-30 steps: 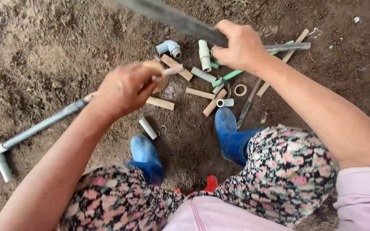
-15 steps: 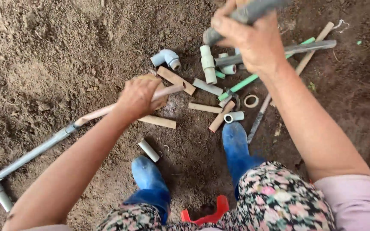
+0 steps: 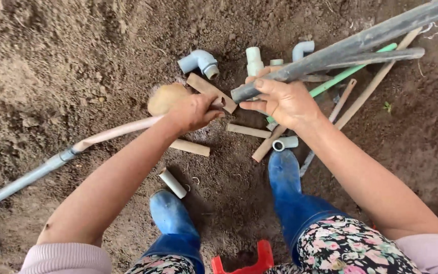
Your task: The person sits on a small red stool on the ground and assembles a plumbing system using various PVC pipes and fittings. They connect a white pipe to a grey pipe using a black rubber coupling and wrap the joint with black tape. The person handles several pipe segments and elbow joints scattered on the dirt.
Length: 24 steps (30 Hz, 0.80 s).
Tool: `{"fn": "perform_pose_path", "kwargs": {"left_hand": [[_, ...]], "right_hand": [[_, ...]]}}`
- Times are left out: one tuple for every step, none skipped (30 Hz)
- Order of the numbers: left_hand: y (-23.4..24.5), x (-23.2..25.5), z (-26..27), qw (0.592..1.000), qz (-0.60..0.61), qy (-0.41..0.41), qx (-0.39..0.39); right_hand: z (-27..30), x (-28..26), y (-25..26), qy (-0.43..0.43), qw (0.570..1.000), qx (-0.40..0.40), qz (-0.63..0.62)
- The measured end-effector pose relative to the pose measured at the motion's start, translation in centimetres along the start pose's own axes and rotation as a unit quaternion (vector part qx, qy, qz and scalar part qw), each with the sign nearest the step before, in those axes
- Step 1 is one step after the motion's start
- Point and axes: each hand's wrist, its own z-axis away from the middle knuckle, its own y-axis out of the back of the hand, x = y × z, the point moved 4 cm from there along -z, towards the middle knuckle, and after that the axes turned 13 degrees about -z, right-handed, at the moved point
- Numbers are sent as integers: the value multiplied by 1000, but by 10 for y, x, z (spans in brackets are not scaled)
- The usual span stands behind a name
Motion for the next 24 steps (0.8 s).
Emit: {"fn": "perform_pose_path", "kwargs": {"left_hand": [[-1,2,2,1000,1,-11,27],[34,14,24,1000,-1,-8,26],[66,24,45,999,-23,39,0],[98,35,66,995,-42,84,-29],[88,28,60,995,-41,85,-32],[82,23,55,997,-45,53,11],[76,19,49,997,-50,22,53],[61,10,41,997,-50,21,53],[50,3,33,992,-85,4,89],[38,-4,25,985,-120,-15,125],[37,-3,26,985,-120,-16,125],[39,-1,29,982,-103,-31,158],[41,1,31,977,-85,-46,190],[37,0,30,977,-85,-44,190],[33,0,30,978,-68,-47,193],[31,-1,28,978,-51,-50,196],[30,0,29,978,-51,-50,196],[27,0,31,981,61,-61,176],[24,1,32,970,172,-72,154],[25,0,32,970,172,-72,155],[25,-1,32,968,184,-77,154],[24,-1,32,965,197,-83,152],[22,-1,32,965,198,-82,152],[21,-1,32,966,187,-81,158]], "right_hand": [[-4,7,6,-11,1000,3,-24],[-7,10,8,-12,1000,1,-25],[-10,15,10,-18,999,7,-28],[-11,18,14,-25,999,17,-29],[-11,17,13,-27,999,19,-31],[-12,16,12,-27,999,13,-33],[-12,14,10,-26,999,8,-36],[-13,14,9,-26,999,8,-36],[-14,13,9,-25,999,6,-37],[-14,12,9,-23,999,4,-37],[-14,13,9,-22,999,5,-38],[-15,14,9,-27,999,5,-43],[-15,15,9,-32,998,5,-49],[-17,18,14,-34,998,5,-48],[-20,22,20,-39,998,11,-53],[-23,25,26,-43,997,16,-58],[-20,24,21,-43,997,16,-58],[-18,24,16,-47,997,15,-66],[-16,24,11,-51,996,14,-74],[-16,24,10,-51,996,13,-73],[-17,24,8,-50,995,13,-80],[-16,24,7,-51,995,14,-87],[-14,23,5,-52,995,14,-87],[-12,21,2,-52,995,14,-87]]}}
